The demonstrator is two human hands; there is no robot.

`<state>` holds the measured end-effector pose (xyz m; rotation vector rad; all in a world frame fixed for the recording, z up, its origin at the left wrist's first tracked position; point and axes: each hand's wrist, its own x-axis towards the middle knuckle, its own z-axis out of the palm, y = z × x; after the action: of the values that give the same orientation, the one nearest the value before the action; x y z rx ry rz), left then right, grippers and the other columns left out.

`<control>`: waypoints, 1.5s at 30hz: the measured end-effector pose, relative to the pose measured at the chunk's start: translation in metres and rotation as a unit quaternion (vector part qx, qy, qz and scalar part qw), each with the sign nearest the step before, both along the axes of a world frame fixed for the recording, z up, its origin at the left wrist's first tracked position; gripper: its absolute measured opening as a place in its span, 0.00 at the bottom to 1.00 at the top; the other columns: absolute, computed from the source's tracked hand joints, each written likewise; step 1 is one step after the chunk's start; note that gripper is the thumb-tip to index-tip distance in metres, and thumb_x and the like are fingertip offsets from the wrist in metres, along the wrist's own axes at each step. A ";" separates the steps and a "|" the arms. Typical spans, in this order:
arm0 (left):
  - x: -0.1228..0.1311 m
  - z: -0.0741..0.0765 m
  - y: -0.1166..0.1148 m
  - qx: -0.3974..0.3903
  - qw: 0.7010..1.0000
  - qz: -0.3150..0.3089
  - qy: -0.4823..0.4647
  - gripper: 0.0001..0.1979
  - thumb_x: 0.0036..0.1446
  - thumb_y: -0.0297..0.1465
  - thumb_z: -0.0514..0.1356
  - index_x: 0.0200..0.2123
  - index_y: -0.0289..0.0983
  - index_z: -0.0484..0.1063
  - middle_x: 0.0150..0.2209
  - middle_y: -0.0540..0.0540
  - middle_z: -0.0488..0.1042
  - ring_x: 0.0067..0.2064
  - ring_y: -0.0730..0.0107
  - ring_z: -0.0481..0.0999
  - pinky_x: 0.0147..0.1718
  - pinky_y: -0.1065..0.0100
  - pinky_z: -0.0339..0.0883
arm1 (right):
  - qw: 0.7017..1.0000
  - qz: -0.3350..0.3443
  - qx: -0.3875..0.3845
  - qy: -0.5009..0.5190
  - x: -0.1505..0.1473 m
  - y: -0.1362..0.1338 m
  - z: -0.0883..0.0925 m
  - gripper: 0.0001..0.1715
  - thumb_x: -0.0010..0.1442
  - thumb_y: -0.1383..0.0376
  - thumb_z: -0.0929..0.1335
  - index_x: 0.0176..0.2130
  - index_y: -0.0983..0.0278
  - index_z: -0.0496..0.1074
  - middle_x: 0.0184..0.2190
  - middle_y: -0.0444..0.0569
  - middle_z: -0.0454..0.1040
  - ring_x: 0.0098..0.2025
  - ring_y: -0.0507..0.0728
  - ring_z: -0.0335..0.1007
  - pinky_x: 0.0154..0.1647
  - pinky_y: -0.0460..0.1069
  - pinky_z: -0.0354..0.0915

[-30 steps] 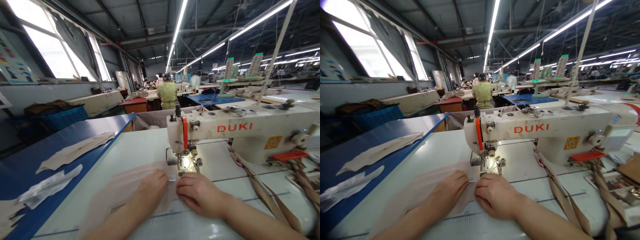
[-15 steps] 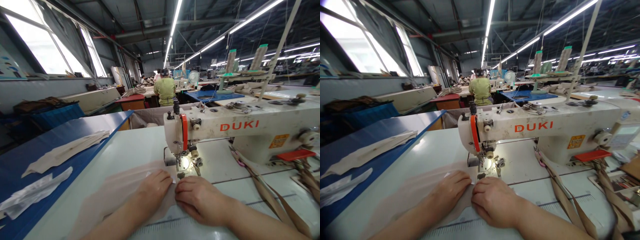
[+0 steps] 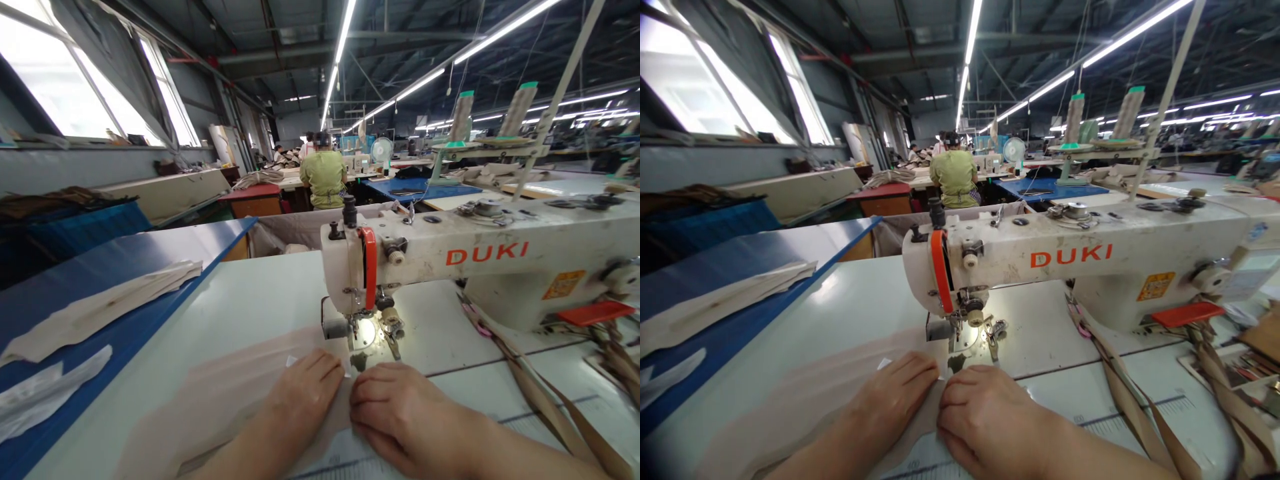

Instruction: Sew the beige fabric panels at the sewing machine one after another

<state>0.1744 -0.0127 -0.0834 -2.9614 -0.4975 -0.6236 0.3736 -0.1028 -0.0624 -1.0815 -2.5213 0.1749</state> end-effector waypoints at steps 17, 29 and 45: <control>-0.001 -0.003 -0.001 0.033 0.999 -0.006 -0.031 0.15 0.57 0.13 0.52 0.41 0.35 0.70 0.37 0.45 0.77 0.38 0.61 0.77 0.36 0.61 0.76 | 1.000 -0.007 0.004 0.019 0.000 0.003 0.000 0.11 0.66 0.68 0.63 0.37 0.65 0.74 0.35 0.49 0.76 0.39 0.56 0.69 0.47 0.48 0.64; 0.000 -0.001 -0.005 0.069 0.997 0.011 -0.016 0.15 0.61 0.16 0.49 0.40 0.33 0.74 0.38 0.42 0.78 0.40 0.62 0.78 0.40 0.63 0.77 | 0.993 -0.118 0.017 -0.015 0.000 0.016 -0.004 0.09 0.66 0.69 0.64 0.42 0.65 0.74 0.37 0.51 0.74 0.42 0.59 0.66 0.45 0.52 0.65; 0.003 -0.010 0.008 0.013 0.999 0.032 -0.014 0.19 0.68 0.33 0.50 0.56 0.35 0.72 0.53 0.39 0.78 0.53 0.59 0.77 0.52 0.57 0.74 | 0.986 -0.150 0.049 -0.049 0.009 0.028 0.002 0.08 0.66 0.69 0.65 0.36 0.66 0.74 0.35 0.51 0.74 0.42 0.59 0.67 0.49 0.52 0.64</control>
<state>0.1772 -0.0045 -0.0932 -2.9025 -0.5798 -0.6614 0.3825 -0.0752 -0.0607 -1.4405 -2.3830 -0.0878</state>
